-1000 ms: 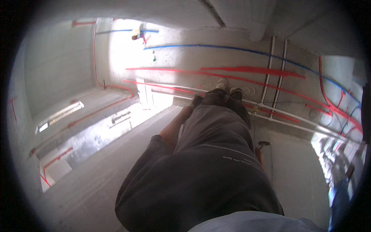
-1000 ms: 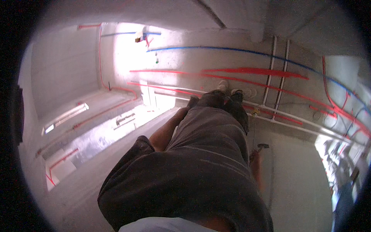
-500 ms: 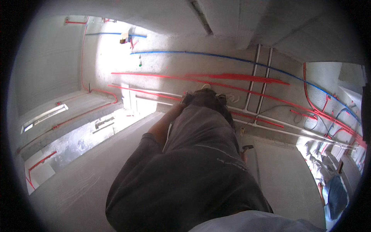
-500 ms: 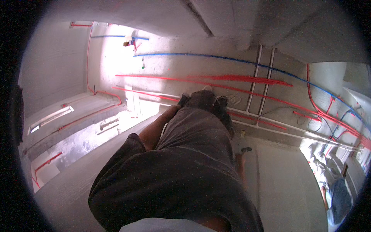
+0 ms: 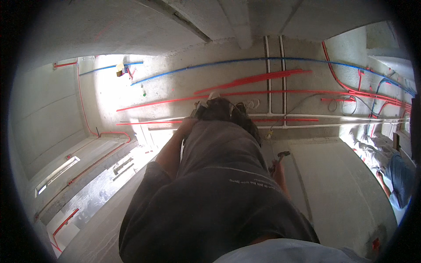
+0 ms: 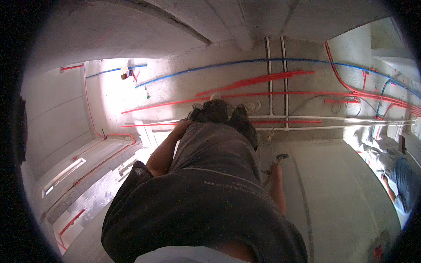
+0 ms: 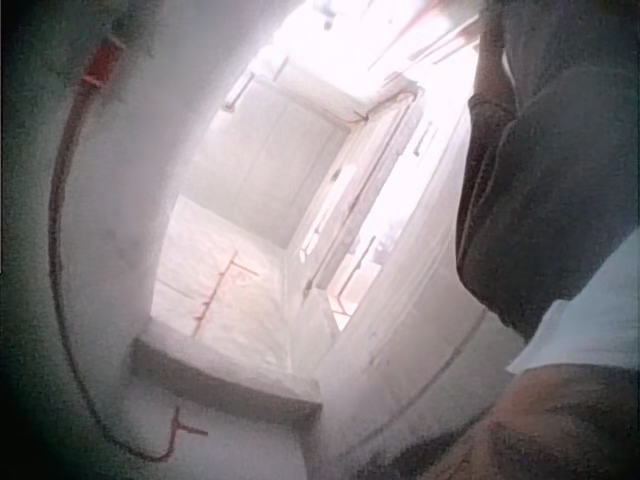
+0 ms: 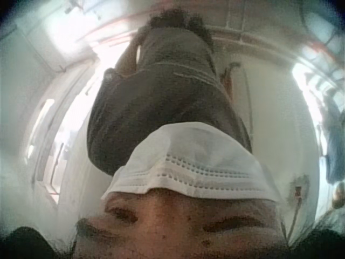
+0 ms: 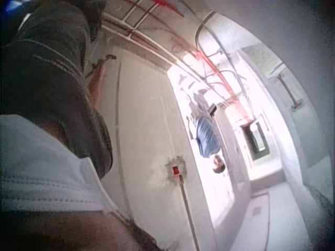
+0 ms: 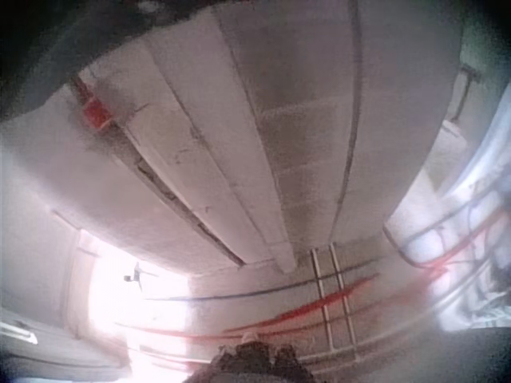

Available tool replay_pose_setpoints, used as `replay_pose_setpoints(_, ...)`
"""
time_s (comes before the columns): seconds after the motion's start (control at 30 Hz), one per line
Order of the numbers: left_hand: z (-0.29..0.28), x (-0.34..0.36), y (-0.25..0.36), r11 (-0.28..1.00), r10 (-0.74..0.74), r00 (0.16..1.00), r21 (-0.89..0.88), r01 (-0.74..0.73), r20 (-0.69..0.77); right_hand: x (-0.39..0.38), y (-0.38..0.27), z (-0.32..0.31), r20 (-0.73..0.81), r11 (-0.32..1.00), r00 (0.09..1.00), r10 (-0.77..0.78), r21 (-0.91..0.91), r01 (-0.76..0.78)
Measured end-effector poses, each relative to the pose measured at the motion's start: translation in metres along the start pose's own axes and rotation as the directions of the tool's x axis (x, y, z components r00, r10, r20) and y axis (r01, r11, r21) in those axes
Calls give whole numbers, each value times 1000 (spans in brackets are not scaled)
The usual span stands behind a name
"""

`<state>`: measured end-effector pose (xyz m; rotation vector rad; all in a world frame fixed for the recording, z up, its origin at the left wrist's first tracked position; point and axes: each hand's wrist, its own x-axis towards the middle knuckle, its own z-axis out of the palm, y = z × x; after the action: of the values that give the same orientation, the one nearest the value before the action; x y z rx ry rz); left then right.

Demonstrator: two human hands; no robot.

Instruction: The person secures blue and red plastic pipes to a concrete wall using a hammer and nails. They repeatedly position the pipes, place nails, and hammer them into the wall to hold the pipes in place.

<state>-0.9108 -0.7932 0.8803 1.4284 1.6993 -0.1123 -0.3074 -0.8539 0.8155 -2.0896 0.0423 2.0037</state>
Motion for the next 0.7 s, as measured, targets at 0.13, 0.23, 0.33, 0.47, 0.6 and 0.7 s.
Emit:
replay_pose_setpoints(0.13, -13, 3, 35, 982, -95, 995, -163, 92, -10, 19, -9, 3, -93, 999, 995, -23, -44, 19)
replay_pose_setpoints(0.23, -7, -9, 25, 949, -205, 979, -243, 200, 6, 54, -11, 0, -83, 989, 995, -54, -142, 42)
replay_pose_setpoints(0.33, 2, -8, 6, 950, -196, 979, -259, 175, -58, 58, -19, 13, -98, 997, 994, -54, -51, 50)
replay_pose_setpoints(0.47, 4, 4, 18, 957, -179, 984, -229, 177, 13, 55, -34, 12, -124, 1000, 992, -7, 10, 8)
replay_pose_setpoints(0.6, 23, -18, -22, 858, -320, 947, -429, 282, -18, 56, -42, 14, -34, 988, 998, 53, -141, -58)
replay_pose_setpoints(0.7, 17, -10, 1, 921, -250, 962, -332, 203, -108, 59, -45, -1, -73, 999, 997, 11, 53, -7)
